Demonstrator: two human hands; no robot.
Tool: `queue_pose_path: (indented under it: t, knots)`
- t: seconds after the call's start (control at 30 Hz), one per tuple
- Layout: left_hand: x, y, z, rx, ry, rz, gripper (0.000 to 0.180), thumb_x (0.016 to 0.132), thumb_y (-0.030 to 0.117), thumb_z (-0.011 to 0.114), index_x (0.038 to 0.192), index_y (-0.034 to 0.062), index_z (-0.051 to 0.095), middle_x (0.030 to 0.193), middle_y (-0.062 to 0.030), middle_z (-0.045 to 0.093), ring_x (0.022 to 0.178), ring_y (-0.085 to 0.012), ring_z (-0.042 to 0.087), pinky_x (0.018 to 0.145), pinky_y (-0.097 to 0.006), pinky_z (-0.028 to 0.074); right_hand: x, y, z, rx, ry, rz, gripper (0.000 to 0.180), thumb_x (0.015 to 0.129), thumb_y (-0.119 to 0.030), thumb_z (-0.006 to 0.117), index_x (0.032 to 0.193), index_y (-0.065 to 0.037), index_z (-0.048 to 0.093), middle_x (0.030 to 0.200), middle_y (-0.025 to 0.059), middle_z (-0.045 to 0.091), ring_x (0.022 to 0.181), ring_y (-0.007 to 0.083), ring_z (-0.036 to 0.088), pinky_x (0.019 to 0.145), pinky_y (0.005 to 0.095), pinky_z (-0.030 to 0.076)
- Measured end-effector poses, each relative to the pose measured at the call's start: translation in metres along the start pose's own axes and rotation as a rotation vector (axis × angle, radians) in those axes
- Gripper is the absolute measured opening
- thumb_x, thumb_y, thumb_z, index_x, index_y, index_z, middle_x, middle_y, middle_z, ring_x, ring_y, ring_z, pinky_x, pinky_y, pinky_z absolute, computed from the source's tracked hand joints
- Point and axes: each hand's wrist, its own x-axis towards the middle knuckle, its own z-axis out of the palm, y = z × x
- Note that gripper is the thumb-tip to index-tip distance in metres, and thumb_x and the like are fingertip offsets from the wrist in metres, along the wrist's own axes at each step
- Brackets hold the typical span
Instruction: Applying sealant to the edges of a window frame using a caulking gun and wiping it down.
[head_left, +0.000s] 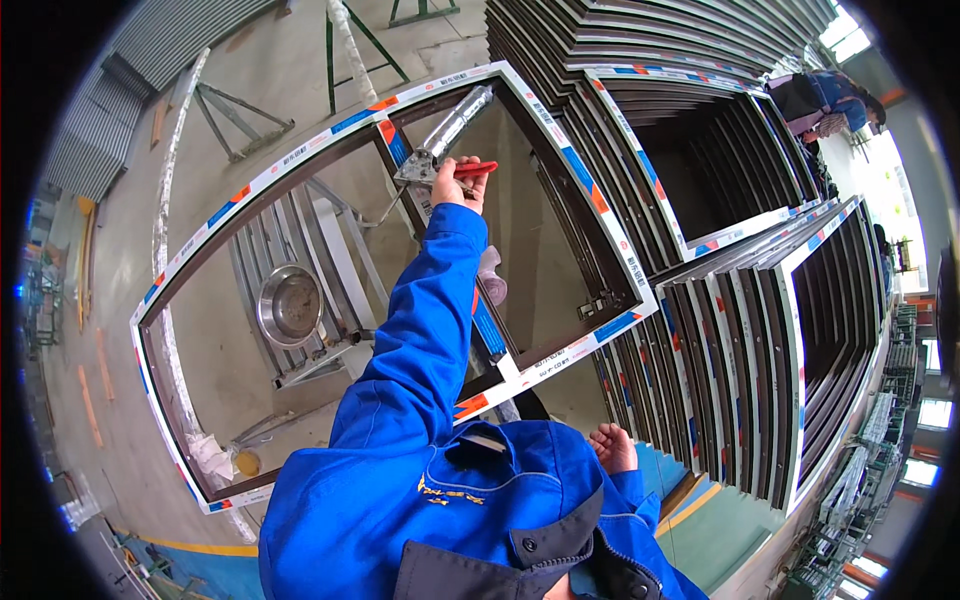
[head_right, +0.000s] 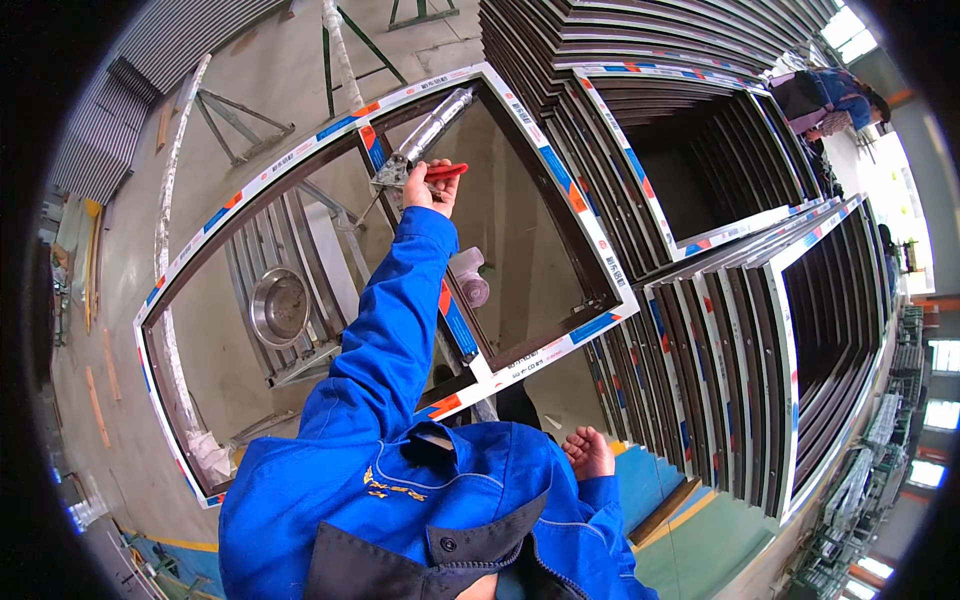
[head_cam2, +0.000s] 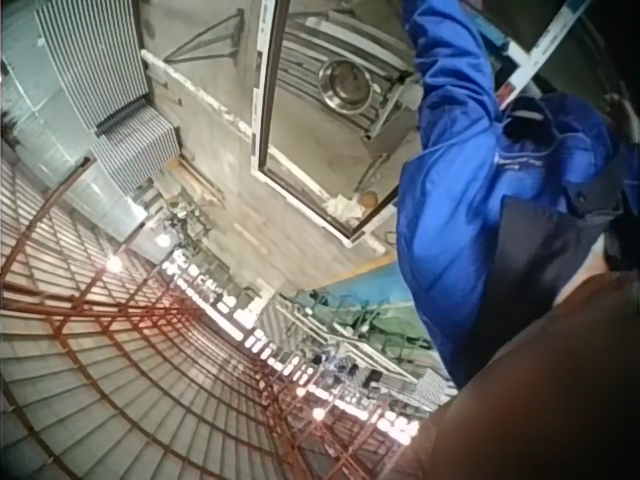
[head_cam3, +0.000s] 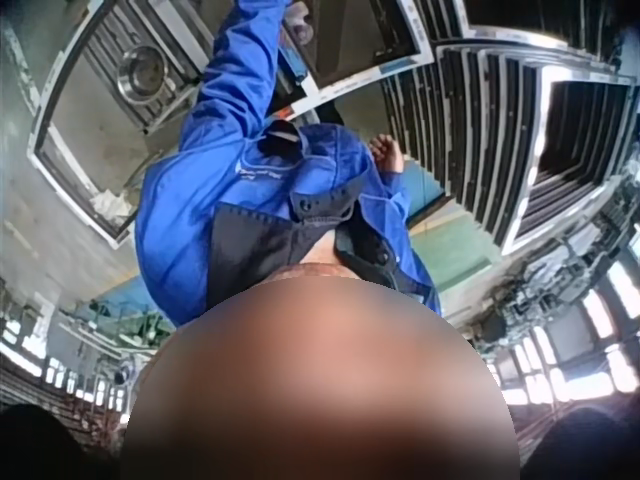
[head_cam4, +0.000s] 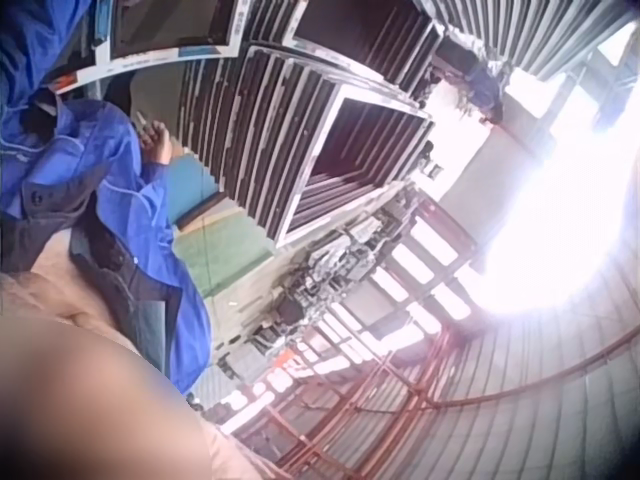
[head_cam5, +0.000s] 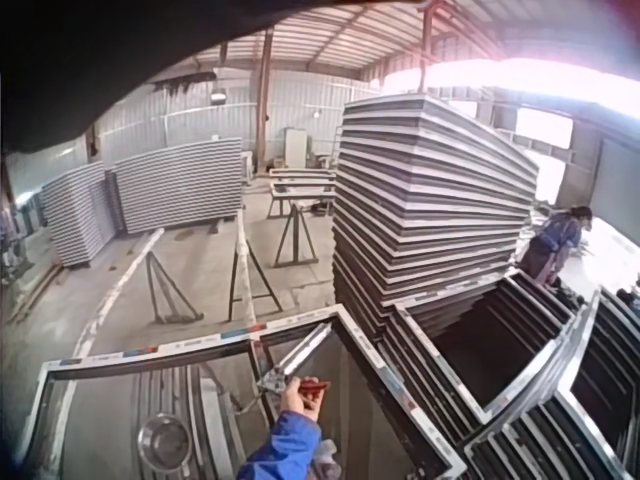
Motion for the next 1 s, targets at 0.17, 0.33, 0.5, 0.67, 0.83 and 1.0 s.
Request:
queue_pose_path:
  t: [0.17, 0.33, 0.5, 0.67, 0.83, 1.0]
  knots:
    - [-0.004, 0.0, 0.001, 0.022, -0.008, 0.013, 0.018, 0.092, 0.023, 0.055, 0.094, 0.0054, 0.055, 0.092, -0.0084, 0.063, 0.086, -0.0239, 0.064, 0.08, -0.044, 0.055, 0.004, 0.001, -0.003, 0.041, 0.02, 0.008, 0.026, 0.092, -0.029, 0.055, 0.091, -0.005, 0.062, 0.082, 0.0124, 0.066, 0.074, 0.0255, 0.064, 0.071, 0.0359, 0.054]
    - [-0.008, 0.0, 0.004, 0.038, 0.019, 0.002, 0.018, 0.093, 0.024, 0.054, 0.094, 0.006, 0.055, 0.092, -0.0078, 0.063, 0.087, -0.0236, 0.064, 0.08, -0.043, 0.055, 0.006, 0.002, -0.004, 0.014, -0.022, 0.008, 0.026, 0.09, -0.032, 0.058, 0.094, -0.007, 0.062, 0.083, 0.0097, 0.065, 0.075, 0.0246, 0.063, 0.069, 0.0367, 0.052]
    - [-0.012, 0.001, 0.006, 0.053, 0.021, 0.024, 0.019, 0.093, 0.022, 0.053, 0.093, 0.0041, 0.056, 0.091, -0.0104, 0.064, 0.084, -0.0233, 0.064, 0.081, -0.042, 0.055, 0.005, 0.001, -0.006, 0.012, -0.024, 0.008, 0.026, 0.089, -0.033, 0.058, 0.094, -0.007, 0.062, 0.084, 0.01, 0.066, 0.076, 0.0249, 0.063, 0.07, 0.0373, 0.052]
    - [-0.009, 0.002, 0.009, 0.035, 0.035, 0.035, 0.019, 0.093, 0.021, 0.052, 0.091, 0.0022, 0.056, 0.09, -0.0127, 0.065, 0.081, -0.0238, 0.065, 0.082, -0.042, 0.056, 0.007, 0.0, -0.009, 0.026, -0.019, 0.018, 0.026, 0.09, -0.033, 0.057, 0.093, -0.008, 0.063, 0.084, 0.0099, 0.066, 0.076, 0.0247, 0.064, 0.07, 0.0367, 0.053]
    - [-0.005, 0.003, 0.01, 0.005, 0.03, 0.016, 0.018, 0.093, 0.021, 0.053, 0.092, 0.0032, 0.055, 0.09, -0.011, 0.065, 0.084, -0.0247, 0.065, 0.082, -0.043, 0.055, 0.009, 0.001, -0.012, 0.012, -0.01, 0.028, 0.026, 0.09, -0.032, 0.057, 0.094, -0.007, 0.062, 0.084, 0.0101, 0.066, 0.075, 0.0246, 0.064, 0.069, 0.0367, 0.053]
    - [-0.006, 0.001, 0.011, 0.023, 0.03, 0.041, 0.017, 0.093, 0.021, 0.053, 0.094, 0.0038, 0.055, 0.09, -0.0098, 0.064, 0.084, -0.0247, 0.065, 0.083, -0.044, 0.055, 0.01, 0.002, -0.012, -0.012, 0.021, 0.014, 0.027, 0.09, -0.032, 0.057, 0.096, -0.006, 0.061, 0.084, 0.0108, 0.066, 0.075, 0.0247, 0.063, 0.069, 0.0369, 0.053]
